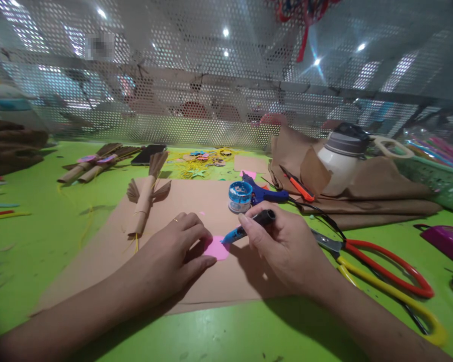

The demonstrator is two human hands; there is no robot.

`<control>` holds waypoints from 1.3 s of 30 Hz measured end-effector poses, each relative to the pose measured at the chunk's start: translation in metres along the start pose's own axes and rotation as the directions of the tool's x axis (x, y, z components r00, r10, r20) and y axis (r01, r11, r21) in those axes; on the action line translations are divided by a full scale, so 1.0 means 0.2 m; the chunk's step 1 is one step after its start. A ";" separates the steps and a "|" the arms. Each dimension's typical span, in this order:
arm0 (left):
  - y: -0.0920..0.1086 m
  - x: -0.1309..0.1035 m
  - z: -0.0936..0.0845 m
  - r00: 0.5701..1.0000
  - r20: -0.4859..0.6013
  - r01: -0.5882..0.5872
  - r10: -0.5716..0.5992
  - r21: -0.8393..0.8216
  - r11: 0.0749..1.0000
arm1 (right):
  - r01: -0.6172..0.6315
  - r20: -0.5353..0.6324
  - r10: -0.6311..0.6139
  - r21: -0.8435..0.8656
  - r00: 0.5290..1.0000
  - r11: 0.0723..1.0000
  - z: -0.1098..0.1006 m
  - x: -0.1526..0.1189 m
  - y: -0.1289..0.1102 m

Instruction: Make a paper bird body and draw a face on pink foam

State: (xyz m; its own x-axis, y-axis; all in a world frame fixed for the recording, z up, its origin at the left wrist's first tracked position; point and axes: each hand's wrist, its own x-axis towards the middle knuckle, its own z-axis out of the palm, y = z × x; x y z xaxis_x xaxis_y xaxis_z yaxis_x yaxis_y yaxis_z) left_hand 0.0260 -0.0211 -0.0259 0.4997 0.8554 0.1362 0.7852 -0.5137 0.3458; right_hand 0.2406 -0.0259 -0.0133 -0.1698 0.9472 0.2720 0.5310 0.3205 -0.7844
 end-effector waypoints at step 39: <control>0.00 0.00 0.00 1.000 0.005 0.005 -0.005 -0.009 1.000 | -0.085 -0.074 0.097 0.148 0.993 0.985 0.02 -0.01 -0.03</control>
State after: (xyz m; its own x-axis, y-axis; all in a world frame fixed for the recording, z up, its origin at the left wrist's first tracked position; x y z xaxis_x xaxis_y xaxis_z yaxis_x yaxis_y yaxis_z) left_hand 0.0268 -0.0210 -0.0249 0.4977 0.8575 0.1304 0.7843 -0.5092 0.3543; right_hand 0.2344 -0.0300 -0.0115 -0.0563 0.9703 0.2353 0.4152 0.2371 -0.8783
